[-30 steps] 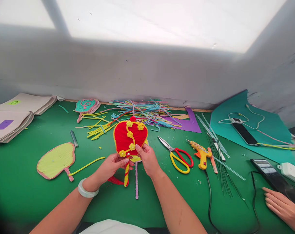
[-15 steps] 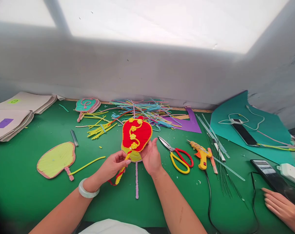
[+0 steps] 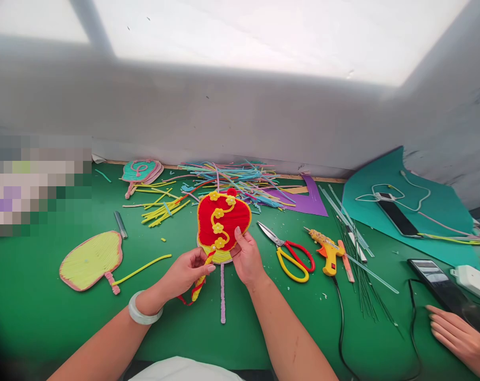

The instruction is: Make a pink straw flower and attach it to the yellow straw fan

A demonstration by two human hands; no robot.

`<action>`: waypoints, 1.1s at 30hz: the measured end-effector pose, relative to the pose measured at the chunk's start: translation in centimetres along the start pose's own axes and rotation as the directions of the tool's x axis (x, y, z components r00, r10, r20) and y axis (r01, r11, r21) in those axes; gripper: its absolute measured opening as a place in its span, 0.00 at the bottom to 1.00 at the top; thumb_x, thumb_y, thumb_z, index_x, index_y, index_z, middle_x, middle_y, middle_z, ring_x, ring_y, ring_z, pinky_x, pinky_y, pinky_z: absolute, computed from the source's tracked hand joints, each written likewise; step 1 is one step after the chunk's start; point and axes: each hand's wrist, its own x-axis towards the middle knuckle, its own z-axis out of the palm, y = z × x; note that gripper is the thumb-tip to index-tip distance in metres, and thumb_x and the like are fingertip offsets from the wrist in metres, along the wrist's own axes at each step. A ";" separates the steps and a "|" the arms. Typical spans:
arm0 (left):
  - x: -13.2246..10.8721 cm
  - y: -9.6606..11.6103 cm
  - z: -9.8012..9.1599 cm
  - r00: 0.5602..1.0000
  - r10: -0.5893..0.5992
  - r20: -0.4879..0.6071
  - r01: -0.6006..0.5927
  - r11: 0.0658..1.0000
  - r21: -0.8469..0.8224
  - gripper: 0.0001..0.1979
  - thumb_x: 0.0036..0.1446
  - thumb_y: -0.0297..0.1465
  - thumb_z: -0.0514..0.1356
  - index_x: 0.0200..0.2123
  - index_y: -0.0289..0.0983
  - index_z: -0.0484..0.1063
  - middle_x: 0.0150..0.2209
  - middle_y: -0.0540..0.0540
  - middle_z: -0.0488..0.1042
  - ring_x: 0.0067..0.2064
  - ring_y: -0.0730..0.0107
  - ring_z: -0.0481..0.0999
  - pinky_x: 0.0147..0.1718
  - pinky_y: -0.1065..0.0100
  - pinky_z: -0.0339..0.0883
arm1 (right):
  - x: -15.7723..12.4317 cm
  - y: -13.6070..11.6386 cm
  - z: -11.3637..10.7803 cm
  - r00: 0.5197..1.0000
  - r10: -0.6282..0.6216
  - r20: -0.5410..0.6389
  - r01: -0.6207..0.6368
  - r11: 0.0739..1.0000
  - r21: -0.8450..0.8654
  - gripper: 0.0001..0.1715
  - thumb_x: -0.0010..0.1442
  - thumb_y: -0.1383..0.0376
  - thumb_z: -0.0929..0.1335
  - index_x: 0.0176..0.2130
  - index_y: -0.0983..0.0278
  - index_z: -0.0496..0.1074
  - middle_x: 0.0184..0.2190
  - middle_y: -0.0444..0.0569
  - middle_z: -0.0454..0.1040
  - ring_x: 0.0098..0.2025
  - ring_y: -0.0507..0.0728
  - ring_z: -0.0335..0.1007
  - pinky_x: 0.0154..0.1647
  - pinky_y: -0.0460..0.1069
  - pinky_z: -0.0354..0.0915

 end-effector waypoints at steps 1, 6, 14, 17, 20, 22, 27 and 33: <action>0.0 -0.1 0.0 1.000 0.003 -0.001 -0.003 1.000 0.000 0.22 0.43 0.46 0.70 0.27 0.38 0.65 0.27 0.51 0.69 0.28 0.74 0.66 0.28 0.72 0.62 | 0.0 0.0 0.1 1.000 -0.003 0.003 0.003 1.000 0.002 0.24 0.54 0.54 0.75 0.50 0.55 0.73 0.51 0.44 0.77 0.54 0.61 0.73 0.52 0.57 0.70; 0.3 -0.9 0.0 0.999 0.038 -0.035 -0.037 0.999 0.014 0.21 0.46 0.46 0.69 0.28 0.37 0.65 0.27 0.51 0.68 0.28 0.74 0.66 0.29 0.71 0.62 | -0.5 0.4 0.6 0.992 0.051 0.114 -0.041 0.995 -0.091 0.26 0.54 0.52 0.75 0.50 0.58 0.73 0.50 0.48 0.78 0.51 0.61 0.75 0.54 0.57 0.69; 0.1 -1.1 0.4 0.968 0.112 -0.225 -0.103 0.993 0.052 0.16 0.51 0.42 0.64 0.28 0.38 0.64 0.27 0.50 0.68 0.29 0.72 0.65 0.30 0.70 0.61 | -1.4 2.8 2.2 0.977 0.150 0.154 -0.099 0.949 -0.299 0.27 0.51 0.52 0.76 0.48 0.60 0.75 0.49 0.52 0.78 0.54 0.63 0.72 0.56 0.58 0.66; -1.3 0.6 -0.6 0.971 0.150 -0.187 -0.127 0.984 0.128 0.13 0.55 0.42 0.62 0.31 0.38 0.67 0.31 0.48 0.73 0.31 0.69 0.69 0.31 0.69 0.63 | -1.2 2.3 3.5 0.968 0.191 0.164 -0.125 0.929 -0.347 0.25 0.52 0.53 0.76 0.47 0.61 0.76 0.48 0.53 0.79 0.53 0.63 0.73 0.55 0.59 0.66; -2.7 2.8 -3.6 0.987 0.160 -0.032 -0.134 0.906 0.402 0.14 0.59 0.43 0.59 0.32 0.38 0.71 0.32 0.47 0.76 0.33 0.67 0.72 0.31 0.69 0.64 | -0.6 1.5 5.1 0.949 0.259 0.179 -0.173 0.905 -0.389 0.24 0.52 0.52 0.76 0.45 0.62 0.77 0.46 0.54 0.80 0.49 0.62 0.75 0.54 0.58 0.67; -2.8 4.0 -6.7 0.996 0.083 -0.024 -0.061 0.873 0.485 0.17 0.63 0.43 0.53 0.29 0.38 0.70 0.26 0.49 0.75 0.28 0.69 0.72 0.28 0.71 0.63 | 0.0 1.4 6.4 0.948 0.267 0.171 -0.181 0.898 -0.402 0.25 0.51 0.52 0.76 0.45 0.62 0.76 0.45 0.54 0.80 0.45 0.62 0.77 0.49 0.57 0.70; 0.9 4.7 -16.7 0.961 0.058 -0.272 0.114 0.810 0.575 0.17 0.64 0.42 0.53 0.31 0.37 0.71 0.24 0.50 0.74 0.27 0.69 0.74 0.25 0.71 0.66 | 2.0 3.3 10.4 0.947 0.279 0.158 -0.205 0.906 -0.369 0.24 0.51 0.53 0.76 0.44 0.62 0.75 0.48 0.53 0.79 0.40 0.58 0.78 0.39 0.52 0.72; 7.0 4.3 -27.5 0.745 0.152 -0.650 0.414 0.658 0.629 0.16 0.64 0.37 0.59 0.52 0.36 0.69 0.51 0.41 0.72 0.47 0.62 0.75 0.45 0.55 0.72 | 4.0 6.7 14.3 0.913 0.380 0.151 -0.304 0.879 -0.368 0.20 0.51 0.57 0.76 0.42 0.63 0.74 0.47 0.54 0.79 0.38 0.56 0.79 0.36 0.49 0.73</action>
